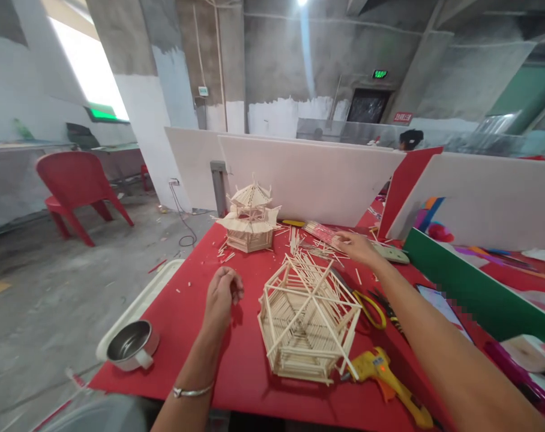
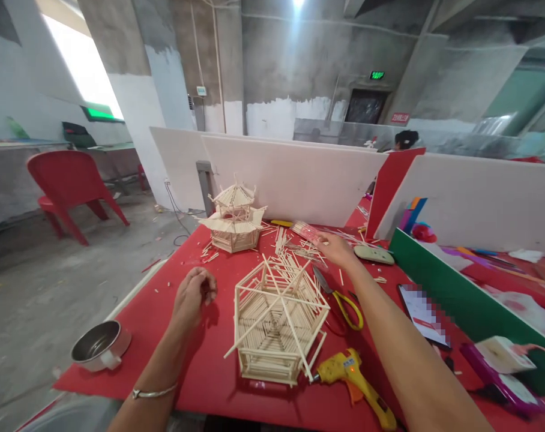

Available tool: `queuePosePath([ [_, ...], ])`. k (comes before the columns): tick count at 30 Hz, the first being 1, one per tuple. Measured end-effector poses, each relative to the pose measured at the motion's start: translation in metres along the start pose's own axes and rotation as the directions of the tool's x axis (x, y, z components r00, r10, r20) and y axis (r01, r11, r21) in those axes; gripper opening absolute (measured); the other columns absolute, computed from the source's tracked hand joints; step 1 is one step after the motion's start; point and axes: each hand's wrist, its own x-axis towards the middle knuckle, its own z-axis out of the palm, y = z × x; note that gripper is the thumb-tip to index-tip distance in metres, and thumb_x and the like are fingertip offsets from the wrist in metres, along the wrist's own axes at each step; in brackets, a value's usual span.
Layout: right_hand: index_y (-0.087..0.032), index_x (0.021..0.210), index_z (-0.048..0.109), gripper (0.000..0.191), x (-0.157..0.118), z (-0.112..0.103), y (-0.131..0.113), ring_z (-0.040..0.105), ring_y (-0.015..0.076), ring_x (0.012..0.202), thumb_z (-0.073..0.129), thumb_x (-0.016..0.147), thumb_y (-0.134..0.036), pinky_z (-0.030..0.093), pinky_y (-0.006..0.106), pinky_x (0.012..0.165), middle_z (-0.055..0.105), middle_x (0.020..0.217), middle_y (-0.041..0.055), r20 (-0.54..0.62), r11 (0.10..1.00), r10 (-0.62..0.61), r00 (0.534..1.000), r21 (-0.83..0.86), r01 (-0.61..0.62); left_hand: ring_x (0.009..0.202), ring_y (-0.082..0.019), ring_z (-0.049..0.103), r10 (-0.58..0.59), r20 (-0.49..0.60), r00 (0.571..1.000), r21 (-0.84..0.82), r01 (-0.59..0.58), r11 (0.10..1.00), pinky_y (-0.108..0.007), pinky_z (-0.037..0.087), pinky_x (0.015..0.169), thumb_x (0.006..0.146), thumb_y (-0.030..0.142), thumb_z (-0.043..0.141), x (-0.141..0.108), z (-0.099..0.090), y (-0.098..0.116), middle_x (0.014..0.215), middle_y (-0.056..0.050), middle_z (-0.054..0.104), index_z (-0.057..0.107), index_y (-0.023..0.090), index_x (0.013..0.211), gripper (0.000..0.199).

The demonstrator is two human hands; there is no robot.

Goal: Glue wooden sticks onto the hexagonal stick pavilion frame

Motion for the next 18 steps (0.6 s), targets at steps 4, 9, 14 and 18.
queuePosePath([
  [4, -0.019, 0.123, 0.068, 0.043, -0.059, -0.029, -0.017, 0.068, 0.0227, 0.099, 0.055, 0.090, -0.044, 0.052, 0.035, 0.087, 0.073, 0.114, 0.0087, -0.176, 0.988, -0.047, 0.983, 0.140, 0.072, 0.037, -0.007, 0.030, 0.070, -0.009, 0.998, 0.015, -0.070, 0.997, -0.020, 0.024, 0.037, 0.084, 0.026, 0.046, -0.031, 0.002, 0.005, 0.044, 0.007, 0.035, 0.033, 0.022, 0.056, 0.031],
  [9, -0.019, 0.102, 0.076, 0.040, -0.184, -0.048, -0.054, 0.068, 0.0207, 0.075, 0.062, 0.085, -0.053, 0.054, 0.030, 0.067, 0.075, 0.081, 0.0049, -0.383, 0.884, 0.085, 0.920, 0.455, 0.108, 0.039, -0.007, 0.030, 0.131, -0.039, 0.991, 0.029, -0.130, 0.991, -0.019, 0.023, 0.037, 0.090, 0.039, 0.054, -0.088, -0.003, 0.019, 0.043, 0.007, 0.035, 0.045, 0.019, 0.059, 0.038],
  [14, -0.022, 0.093, 0.076, 0.019, -0.297, -0.031, -0.105, 0.065, 0.0150, 0.070, 0.061, 0.091, -0.034, 0.051, 0.023, 0.064, 0.072, 0.079, 0.0019, -0.313, 0.739, -0.116, 0.943, 0.607, 0.292, 0.046, -0.010, 0.049, 0.258, 0.153, 0.954, 0.295, -0.293, 0.909, -0.021, 0.040, 0.045, 0.082, 0.038, 0.067, -0.145, -0.010, 0.043, 0.060, 0.000, 0.065, 0.073, 0.017, 0.085, 0.022],
  [18, -0.023, 0.092, 0.074, 0.013, -0.334, -0.015, -0.123, 0.067, 0.0147, 0.077, 0.061, 0.091, -0.023, 0.051, 0.023, 0.071, 0.073, 0.083, 0.0018, -0.248, 0.635, -0.347, 0.905, 0.647, 0.421, 0.048, -0.013, 0.053, 0.194, 0.389, 0.901, 0.426, -0.363, 0.829, -0.024, 0.042, 0.047, 0.074, 0.035, 0.075, -0.184, 0.005, 0.052, 0.053, -0.002, 0.065, 0.078, 0.019, 0.070, 0.017],
])
